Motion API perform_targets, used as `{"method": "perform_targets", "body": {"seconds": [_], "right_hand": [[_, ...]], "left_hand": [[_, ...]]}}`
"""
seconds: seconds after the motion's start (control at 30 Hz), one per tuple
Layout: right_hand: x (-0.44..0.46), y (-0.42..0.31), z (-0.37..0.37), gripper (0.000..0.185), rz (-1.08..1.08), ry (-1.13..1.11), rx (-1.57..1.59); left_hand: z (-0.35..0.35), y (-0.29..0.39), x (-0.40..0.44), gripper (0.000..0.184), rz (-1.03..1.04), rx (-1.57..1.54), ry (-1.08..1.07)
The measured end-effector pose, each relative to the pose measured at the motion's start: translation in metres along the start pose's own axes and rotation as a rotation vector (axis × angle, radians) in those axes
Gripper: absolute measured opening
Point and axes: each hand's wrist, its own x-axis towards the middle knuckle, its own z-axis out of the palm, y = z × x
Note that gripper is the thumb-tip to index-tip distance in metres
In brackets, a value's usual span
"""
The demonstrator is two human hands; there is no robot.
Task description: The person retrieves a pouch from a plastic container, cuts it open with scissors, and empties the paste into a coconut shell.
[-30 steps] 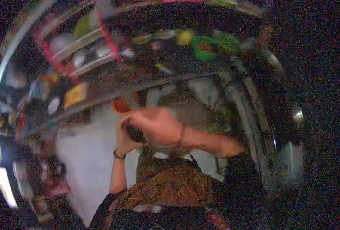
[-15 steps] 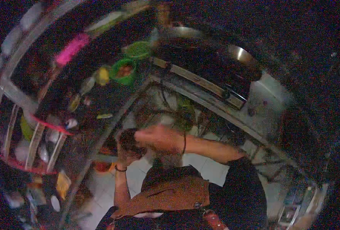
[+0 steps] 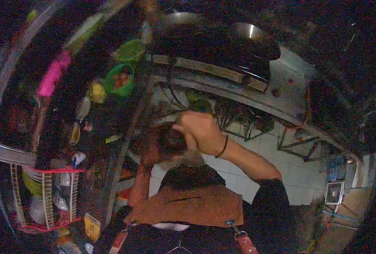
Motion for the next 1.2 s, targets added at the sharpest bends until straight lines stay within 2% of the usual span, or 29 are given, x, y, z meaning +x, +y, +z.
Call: {"method": "perform_targets", "body": {"seconds": [0.03,0.07,0.13,0.17,0.23,0.27,0.3,0.37,0.4,0.47,0.5,0.53,0.57,0.63,0.67,0.77,0.83,0.97,1.07,1.1,1.17,1.2], "right_hand": [[0.002,-0.004,-0.001,0.014,0.002,-0.005,0.001],[0.004,-0.011,-0.006,0.013,-0.009,-0.045,0.084],[0.002,-0.012,-0.011,0.011,-0.009,-0.128,0.233],[-0.001,-0.012,-0.014,0.011,-0.014,-0.132,0.237],[0.003,-0.018,-0.020,0.009,0.109,-0.032,0.175],[0.014,-0.027,-0.026,0.012,0.087,-0.098,0.024],[0.016,-0.028,-0.023,0.012,0.077,-0.103,0.030],[0.015,-0.030,-0.015,0.015,-0.047,0.036,0.003],[0.018,-0.029,-0.006,0.017,-0.073,-0.018,0.126],[0.027,-0.030,0.000,0.014,-0.112,-0.093,0.128],[0.031,-0.032,0.003,0.013,-0.147,-0.158,0.114],[0.026,-0.026,0.009,0.015,-0.170,-0.132,0.038],[0.026,-0.021,0.015,0.015,-0.183,-0.141,0.055],[0.031,-0.012,0.029,0.014,-0.263,-0.051,-0.010],[0.031,-0.006,0.034,0.014,-0.284,-0.056,0.008],[0.039,0.015,0.055,0.014,-0.381,-0.030,0.078],[0.048,0.022,0.070,0.013,-0.509,-0.051,0.191],[0.076,0.040,0.061,0.013,-0.438,-0.276,0.491],[0.087,0.066,0.053,0.014,-0.444,-0.286,0.536],[0.089,0.072,0.055,0.014,-0.471,-0.289,0.558],[0.091,0.086,0.066,0.016,-0.382,-0.376,0.470],[0.088,0.094,0.072,0.016,-0.405,-0.381,0.498]], "left_hand": [[-0.001,0.006,0.008,0.105,0.008,-0.251,-0.055],[-0.005,-0.003,0.011,0.105,0.006,-0.253,-0.053],[-0.012,-0.017,0.011,0.104,0.154,-0.045,-0.013],[-0.012,-0.021,0.008,0.104,0.153,-0.044,-0.006],[-0.017,-0.005,0.008,0.104,0.120,0.083,0.138],[-0.020,-0.009,0.007,0.104,0.119,0.087,0.150],[-0.022,-0.012,0.007,0.102,0.113,0.086,0.159],[-0.022,-0.015,0.006,0.101,0.100,0.085,0.179],[-0.024,-0.006,0.008,0.098,0.122,-0.109,0.191],[-0.029,-0.006,0.003,0.096,0.138,-0.294,0.221],[-0.031,-0.011,0.000,0.095,0.144,-0.108,0.256],[-0.032,-0.014,-0.004,0.093,0.142,0.077,0.290],[-0.034,-0.018,-0.008,0.093,0.133,0.082,0.310],[-0.043,-0.007,-0.010,0.096,0.142,0.468,0.370],[-0.040,-0.012,-0.011,0.096,0.133,0.480,0.393],[-0.037,-0.028,-0.014,0.098,0.089,0.578,0.236],[-0.042,-0.026,-0.015,0.102,0.089,0.198,0.216],[-0.030,-0.060,-0.028,0.103,-0.073,0.172,0.374],[-0.029,-0.067,-0.027,0.104,-0.058,0.269,0.521],[-0.029,-0.053,-0.021,0.104,-0.130,0.572,0.548],[-0.029,-0.038,-0.010,0.104,-0.240,0.892,0.581],[-0.026,-0.036,-0.001,0.103,-0.208,0.578,0.724]]}}
